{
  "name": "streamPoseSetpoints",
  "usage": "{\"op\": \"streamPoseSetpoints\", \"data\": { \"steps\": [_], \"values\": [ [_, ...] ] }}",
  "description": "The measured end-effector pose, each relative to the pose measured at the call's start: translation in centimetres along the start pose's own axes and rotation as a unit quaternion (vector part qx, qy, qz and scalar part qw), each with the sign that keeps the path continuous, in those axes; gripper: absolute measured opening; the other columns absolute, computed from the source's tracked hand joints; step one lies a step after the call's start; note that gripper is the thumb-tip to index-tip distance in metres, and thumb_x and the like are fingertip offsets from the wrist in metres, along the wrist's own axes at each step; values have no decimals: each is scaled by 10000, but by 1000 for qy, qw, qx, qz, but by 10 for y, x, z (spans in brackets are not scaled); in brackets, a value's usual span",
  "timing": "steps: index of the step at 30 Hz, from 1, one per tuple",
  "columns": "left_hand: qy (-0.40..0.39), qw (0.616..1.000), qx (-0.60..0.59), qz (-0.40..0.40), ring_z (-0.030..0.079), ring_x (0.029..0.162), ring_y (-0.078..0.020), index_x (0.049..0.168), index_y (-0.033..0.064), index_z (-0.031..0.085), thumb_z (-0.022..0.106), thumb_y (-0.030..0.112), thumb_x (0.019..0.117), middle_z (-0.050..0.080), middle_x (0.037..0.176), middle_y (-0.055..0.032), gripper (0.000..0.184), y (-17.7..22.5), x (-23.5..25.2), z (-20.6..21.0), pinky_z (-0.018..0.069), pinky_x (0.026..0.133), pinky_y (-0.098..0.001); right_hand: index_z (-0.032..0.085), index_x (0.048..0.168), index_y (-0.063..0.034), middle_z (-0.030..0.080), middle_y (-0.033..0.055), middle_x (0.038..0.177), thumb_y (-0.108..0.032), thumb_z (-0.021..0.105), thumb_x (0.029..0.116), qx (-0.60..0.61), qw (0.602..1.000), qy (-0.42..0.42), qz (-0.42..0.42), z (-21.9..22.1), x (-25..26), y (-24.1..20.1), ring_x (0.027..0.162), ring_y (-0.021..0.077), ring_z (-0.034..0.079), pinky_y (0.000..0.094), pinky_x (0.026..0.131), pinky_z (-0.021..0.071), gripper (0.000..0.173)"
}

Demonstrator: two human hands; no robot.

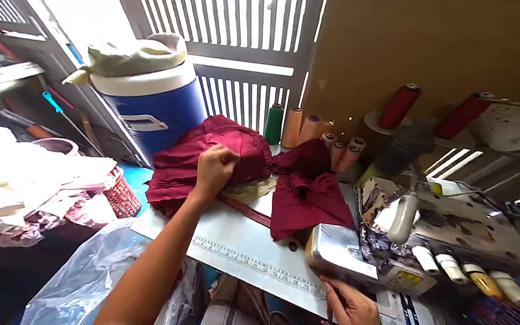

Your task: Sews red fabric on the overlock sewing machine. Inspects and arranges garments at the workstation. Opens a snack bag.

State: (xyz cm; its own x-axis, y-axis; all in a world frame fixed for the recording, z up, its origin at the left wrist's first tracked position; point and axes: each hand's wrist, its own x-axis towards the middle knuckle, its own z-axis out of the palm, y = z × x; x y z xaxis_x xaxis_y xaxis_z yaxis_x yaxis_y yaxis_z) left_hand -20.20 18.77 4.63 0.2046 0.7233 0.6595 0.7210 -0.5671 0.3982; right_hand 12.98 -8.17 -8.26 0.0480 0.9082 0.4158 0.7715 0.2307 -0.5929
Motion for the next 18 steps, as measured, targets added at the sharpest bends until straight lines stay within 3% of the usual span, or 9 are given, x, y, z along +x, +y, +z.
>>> {"op": "streamPoseSetpoints", "data": {
  "steps": [2,4,7,9,12,14,16,17,18],
  "values": [
    [13,998,-56,22,691,899,-136,931,103,778,736,151,899,722,928,-22,72,27,-48,-12,593,826,-364,812,1010,-81,787,47,883,-206,617,974,-3,1000,14,0,2,4,0,810,114,747,317,770,609,234],
    [-16,995,-97,31,703,935,-143,934,96,790,708,170,919,748,934,-36,111,51,-117,-9,588,866,-351,815,998,-100,783,23,861,-241,599,974,-11,1000,27,-2,5,2,3,782,90,737,295,738,607,259],
    [-149,983,-103,16,719,802,-152,951,125,778,684,172,930,739,909,-33,107,70,-224,4,618,710,-376,816,1006,-127,779,-1,852,-284,566,980,-22,999,39,-21,10,0,7,750,66,720,272,703,596,297],
    [-151,982,-117,7,713,766,-89,974,174,787,654,280,990,753,899,19,171,66,-251,2,606,672,-325,816,1018,-136,780,-6,873,-292,560,987,-22,998,43,-36,13,2,10,769,66,721,273,711,599,302],
    [-12,993,-103,-53,711,818,-116,953,71,771,595,229,1009,749,913,-40,243,64,-205,-36,613,743,-323,821,1010,-140,784,-2,878,-307,549,986,-42,997,38,-45,12,2,9,778,80,729,287,721,599,320],
    [48,994,-45,-91,701,1020,-176,1040,64,770,603,278,999,748,1074,-71,274,50,-152,-55,580,894,-394,821,1016,-137,786,9,881,-313,540,990,-52,997,33,-47,12,4,7,775,96,733,306,716,599,333],
    [3,994,-5,-105,542,1353,-301,1372,43,628,662,412,950,614,1415,-147,562,16,-106,-50,418,1138,-508,821,1011,-128,784,25,868,-310,538,985,-58,997,35,-43,13,5,6,757,107,731,320,699,594,337],
    [-58,991,0,-118,456,1433,-335,1513,47,482,691,499,922,527,1510,-169,773,-5,-88,-40,340,1195,-540,821,1011,-126,784,30,867,-311,537,984,-64,996,37,-42,13,5,6,759,110,733,320,702,594,340],
    [-115,985,-8,-131,485,1398,-374,1536,40,441,734,519,891,557,1463,-201,855,-24,-74,-27,357,1175,-584,820,1013,-124,785,33,873,-308,536,986,-69,996,40,-42,13,5,6,770,116,736,321,713,596,340]
  ]
}}
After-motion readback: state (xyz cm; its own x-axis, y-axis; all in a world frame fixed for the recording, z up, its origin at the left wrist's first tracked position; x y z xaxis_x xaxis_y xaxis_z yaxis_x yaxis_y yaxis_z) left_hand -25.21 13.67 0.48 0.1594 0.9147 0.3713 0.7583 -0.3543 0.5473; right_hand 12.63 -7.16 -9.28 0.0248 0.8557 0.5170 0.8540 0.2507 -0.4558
